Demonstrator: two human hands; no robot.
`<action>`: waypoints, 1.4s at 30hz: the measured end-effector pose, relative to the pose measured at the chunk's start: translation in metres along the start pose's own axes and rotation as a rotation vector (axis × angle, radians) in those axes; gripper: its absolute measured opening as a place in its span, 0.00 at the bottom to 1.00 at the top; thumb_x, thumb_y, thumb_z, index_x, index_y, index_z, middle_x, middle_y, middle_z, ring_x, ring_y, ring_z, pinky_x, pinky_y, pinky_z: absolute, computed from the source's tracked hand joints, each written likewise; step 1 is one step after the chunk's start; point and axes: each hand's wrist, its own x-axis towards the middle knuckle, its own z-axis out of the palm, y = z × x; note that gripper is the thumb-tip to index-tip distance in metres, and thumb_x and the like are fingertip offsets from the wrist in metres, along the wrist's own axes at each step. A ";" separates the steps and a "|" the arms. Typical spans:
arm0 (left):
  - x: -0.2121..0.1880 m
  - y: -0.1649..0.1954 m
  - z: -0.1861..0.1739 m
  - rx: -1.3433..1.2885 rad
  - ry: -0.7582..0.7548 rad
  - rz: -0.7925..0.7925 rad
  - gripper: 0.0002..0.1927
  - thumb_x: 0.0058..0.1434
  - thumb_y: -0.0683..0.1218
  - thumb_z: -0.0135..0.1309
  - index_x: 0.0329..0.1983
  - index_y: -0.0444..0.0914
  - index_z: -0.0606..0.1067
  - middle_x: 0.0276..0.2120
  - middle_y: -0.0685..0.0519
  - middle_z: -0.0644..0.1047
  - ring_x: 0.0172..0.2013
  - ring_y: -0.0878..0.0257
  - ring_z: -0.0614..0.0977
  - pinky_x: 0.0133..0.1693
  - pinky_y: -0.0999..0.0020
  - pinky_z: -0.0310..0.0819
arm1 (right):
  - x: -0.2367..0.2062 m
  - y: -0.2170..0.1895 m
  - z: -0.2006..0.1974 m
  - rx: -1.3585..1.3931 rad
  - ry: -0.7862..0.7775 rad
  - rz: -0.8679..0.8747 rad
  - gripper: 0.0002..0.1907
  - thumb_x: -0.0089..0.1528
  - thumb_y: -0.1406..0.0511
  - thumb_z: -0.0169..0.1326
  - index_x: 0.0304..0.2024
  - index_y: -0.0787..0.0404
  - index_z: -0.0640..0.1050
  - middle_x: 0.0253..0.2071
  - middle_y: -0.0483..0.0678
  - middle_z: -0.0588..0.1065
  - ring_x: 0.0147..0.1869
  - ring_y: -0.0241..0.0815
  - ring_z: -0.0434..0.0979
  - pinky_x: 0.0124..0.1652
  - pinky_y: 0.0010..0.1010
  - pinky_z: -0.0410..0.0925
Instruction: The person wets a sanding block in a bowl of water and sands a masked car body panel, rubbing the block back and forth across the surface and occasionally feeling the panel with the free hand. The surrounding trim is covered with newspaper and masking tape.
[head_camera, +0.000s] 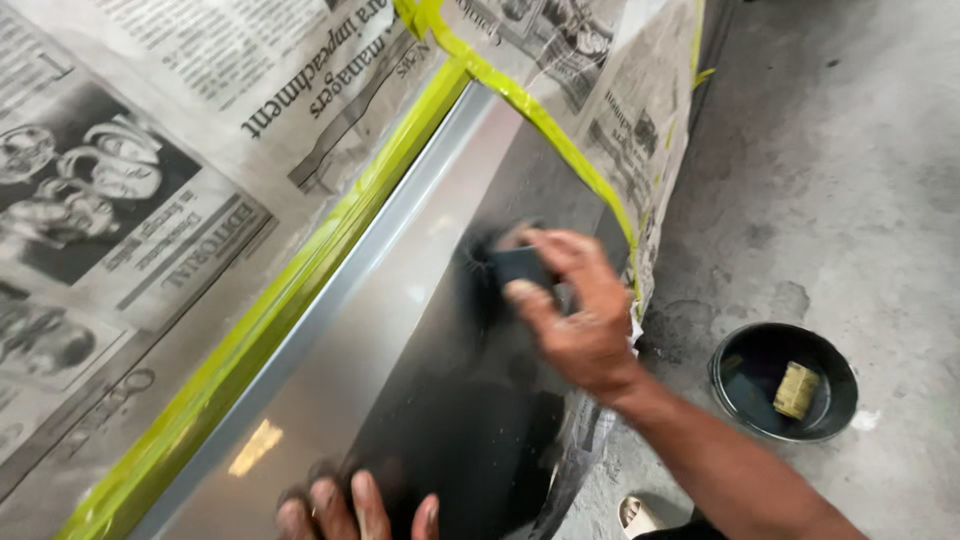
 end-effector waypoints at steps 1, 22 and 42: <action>0.006 0.007 -0.006 0.017 -0.052 -0.050 0.42 0.72 0.70 0.45 0.73 0.31 0.64 0.71 0.32 0.60 0.72 0.28 0.55 0.69 0.29 0.46 | -0.002 0.007 -0.009 0.040 0.006 0.037 0.25 0.62 0.68 0.63 0.61 0.63 0.76 0.57 0.54 0.75 0.58 0.45 0.78 0.57 0.31 0.72; 0.268 0.184 0.093 -0.031 -0.520 0.120 0.49 0.61 0.69 0.47 0.76 0.33 0.57 0.77 0.44 0.52 0.76 0.53 0.48 0.73 0.55 0.33 | 0.003 0.071 -0.090 0.329 -0.093 0.268 0.24 0.64 0.72 0.57 0.64 0.69 0.72 0.61 0.49 0.69 0.62 0.37 0.74 0.59 0.26 0.69; 0.032 0.006 0.013 0.112 -0.005 0.013 0.31 0.67 0.65 0.51 0.62 0.39 0.76 0.63 0.35 0.73 0.65 0.33 0.70 0.64 0.36 0.54 | -0.010 -0.015 0.016 -0.129 -0.111 -0.200 0.29 0.58 0.64 0.67 0.60 0.62 0.76 0.59 0.61 0.71 0.59 0.61 0.75 0.56 0.46 0.70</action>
